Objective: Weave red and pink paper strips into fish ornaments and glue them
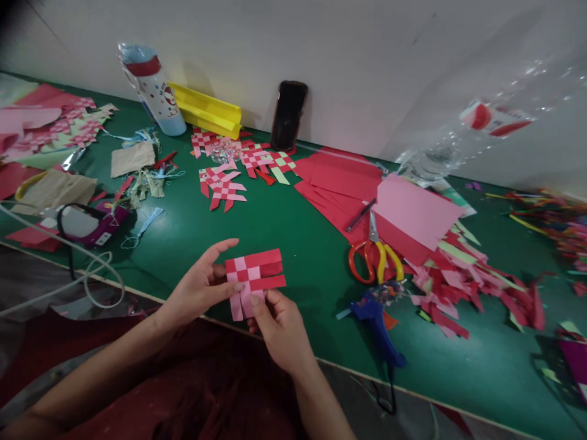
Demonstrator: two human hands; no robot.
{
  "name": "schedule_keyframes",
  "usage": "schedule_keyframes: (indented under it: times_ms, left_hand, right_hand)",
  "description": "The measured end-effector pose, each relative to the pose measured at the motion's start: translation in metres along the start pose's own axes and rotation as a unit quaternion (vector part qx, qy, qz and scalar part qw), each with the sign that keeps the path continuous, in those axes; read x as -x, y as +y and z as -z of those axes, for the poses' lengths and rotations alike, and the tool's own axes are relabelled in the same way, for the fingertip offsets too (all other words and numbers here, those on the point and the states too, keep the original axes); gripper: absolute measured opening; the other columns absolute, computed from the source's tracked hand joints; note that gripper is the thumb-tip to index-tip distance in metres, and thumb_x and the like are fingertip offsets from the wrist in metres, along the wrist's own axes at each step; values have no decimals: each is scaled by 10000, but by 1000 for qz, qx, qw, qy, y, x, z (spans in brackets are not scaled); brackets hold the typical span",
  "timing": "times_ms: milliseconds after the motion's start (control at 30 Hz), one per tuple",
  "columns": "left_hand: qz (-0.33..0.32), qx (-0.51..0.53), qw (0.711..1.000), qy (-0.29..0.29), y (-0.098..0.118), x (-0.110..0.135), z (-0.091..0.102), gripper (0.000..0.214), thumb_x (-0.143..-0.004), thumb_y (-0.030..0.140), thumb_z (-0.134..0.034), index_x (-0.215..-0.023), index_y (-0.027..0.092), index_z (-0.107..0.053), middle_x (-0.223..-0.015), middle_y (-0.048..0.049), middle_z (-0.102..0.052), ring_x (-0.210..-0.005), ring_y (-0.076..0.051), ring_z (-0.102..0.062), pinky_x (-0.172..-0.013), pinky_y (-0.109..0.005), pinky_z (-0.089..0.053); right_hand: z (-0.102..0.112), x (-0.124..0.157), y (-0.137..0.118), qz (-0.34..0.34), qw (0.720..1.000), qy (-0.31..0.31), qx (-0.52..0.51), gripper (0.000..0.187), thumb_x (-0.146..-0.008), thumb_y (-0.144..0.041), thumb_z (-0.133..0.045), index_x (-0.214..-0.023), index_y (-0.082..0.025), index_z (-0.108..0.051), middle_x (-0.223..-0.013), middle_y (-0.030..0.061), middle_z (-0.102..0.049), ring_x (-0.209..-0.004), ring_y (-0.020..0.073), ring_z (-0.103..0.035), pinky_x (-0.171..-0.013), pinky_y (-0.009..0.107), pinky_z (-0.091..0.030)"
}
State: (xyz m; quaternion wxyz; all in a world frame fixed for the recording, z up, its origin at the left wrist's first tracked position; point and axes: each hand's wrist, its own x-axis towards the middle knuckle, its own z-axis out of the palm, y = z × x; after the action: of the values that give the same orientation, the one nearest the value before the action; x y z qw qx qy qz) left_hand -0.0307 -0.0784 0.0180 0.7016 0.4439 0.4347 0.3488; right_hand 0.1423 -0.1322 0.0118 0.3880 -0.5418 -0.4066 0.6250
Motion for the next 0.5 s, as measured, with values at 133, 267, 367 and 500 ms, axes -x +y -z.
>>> schedule_keyframes:
  times_ms: [133,267,367,500]
  left_hand:
    - [-2,-17,1000,18,-3,0,0,868,-766,274,-751,-1480,192,-265,-739,1,-672,-689,-170,-663,-658,-282,-528]
    - [1,-14,1000,26,-3,0,0,885,-761,275,-755,-1488,199,-256,-760,-5,-682,-695,-173,-667,-666,-289,-532]
    - [1,-12,999,33,-3,-1,0,876,-768,279,-748,-1487,194,-255,-756,-3,-680,-679,-165,-661,-653,-279,-527]
    - [-1,-20,999,33,-2,0,0,828,-784,286,-735,-1472,186,-285,-764,-3,-681,-664,-146,-643,-646,-264,-526]
  right_hand:
    - [3,2,-1,4,999,-4,32,397,-881,-556,-568,-757,-181,-618,-601,-20,-570,-539,111,-508,-549,239,-448]
    - [3,2,-1,0,999,-3,33,417,-883,-570,-560,-740,-180,-598,-585,-26,-559,-534,106,-502,-549,233,-445]
    - [3,2,1,-7,1000,-4,2,442,-864,-608,-563,-758,-179,-593,-616,-21,-563,-554,107,-516,-549,234,-465]
    - [1,2,3,-33,999,-12,-19,433,-786,-596,-666,-873,-173,-637,-678,-12,-591,-573,112,-538,-547,240,-487]
